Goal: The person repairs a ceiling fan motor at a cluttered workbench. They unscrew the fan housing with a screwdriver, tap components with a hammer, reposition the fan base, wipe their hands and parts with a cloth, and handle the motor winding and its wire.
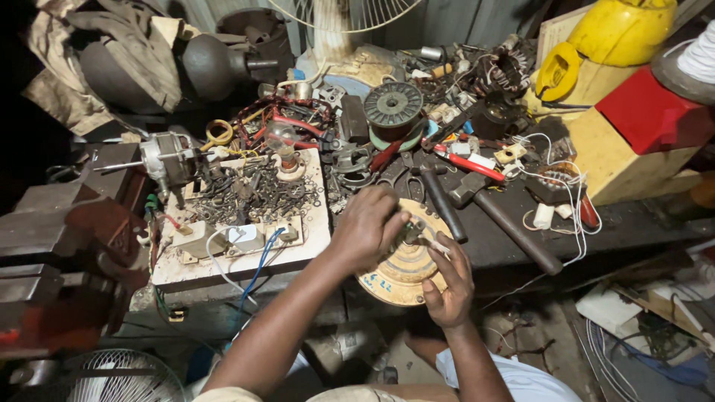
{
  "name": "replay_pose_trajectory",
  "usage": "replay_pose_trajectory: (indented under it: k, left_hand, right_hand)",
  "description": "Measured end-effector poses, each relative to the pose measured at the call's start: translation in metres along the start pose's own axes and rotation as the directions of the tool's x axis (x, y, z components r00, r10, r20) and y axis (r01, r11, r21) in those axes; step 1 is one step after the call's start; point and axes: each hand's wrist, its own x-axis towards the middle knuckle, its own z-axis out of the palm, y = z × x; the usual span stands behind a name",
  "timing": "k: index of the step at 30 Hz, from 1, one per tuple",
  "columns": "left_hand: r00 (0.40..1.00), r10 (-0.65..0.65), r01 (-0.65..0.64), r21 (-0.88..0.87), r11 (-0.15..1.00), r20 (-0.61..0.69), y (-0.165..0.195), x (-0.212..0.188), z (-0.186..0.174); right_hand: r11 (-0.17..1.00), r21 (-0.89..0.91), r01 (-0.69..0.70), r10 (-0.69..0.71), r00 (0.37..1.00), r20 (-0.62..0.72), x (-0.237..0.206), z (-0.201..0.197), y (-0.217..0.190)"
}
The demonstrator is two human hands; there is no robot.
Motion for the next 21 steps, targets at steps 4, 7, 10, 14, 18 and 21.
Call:
replay_pose_trajectory:
  k: [4, 7, 10, 14, 18, 21]
  left_hand:
    - [0.998, -0.021, 0.017, 0.076, 0.997, 0.055, 0.007, -0.017, -0.01]
    - [0.997, 0.076, -0.076, 0.039, 0.996, -0.005, 0.013, -0.029, -0.016]
    - [0.996, 0.091, -0.089, 0.079, 0.993, -0.014, 0.021, -0.037, -0.021]
    - [0.995, 0.088, -0.091, 0.096, 0.991, 0.042, 0.035, -0.046, -0.026]
    - [0.976, 0.192, -0.198, 0.061, 0.978, 0.101, 0.052, -0.054, -0.033]
    - [0.91, 0.342, -0.373, 0.101, 0.922, 0.236, 0.051, -0.043, -0.034]
  right_hand:
    - [1.0, 0.012, -0.012, 0.012, 1.0, -0.016, 0.001, 0.006, 0.0]
    - [1.0, -0.011, -0.004, 0.004, 1.0, -0.013, 0.0, 0.008, -0.001]
    - [1.0, -0.016, -0.009, 0.009, 1.0, -0.005, -0.001, 0.009, -0.003]
    - [0.999, -0.035, -0.013, 0.013, 1.0, -0.001, 0.0, 0.01, -0.006]
    - [0.999, -0.05, -0.008, 0.009, 1.0, 0.01, -0.001, 0.01, -0.005]
    - [1.0, -0.026, -0.01, 0.01, 1.0, -0.012, -0.005, 0.011, 0.001]
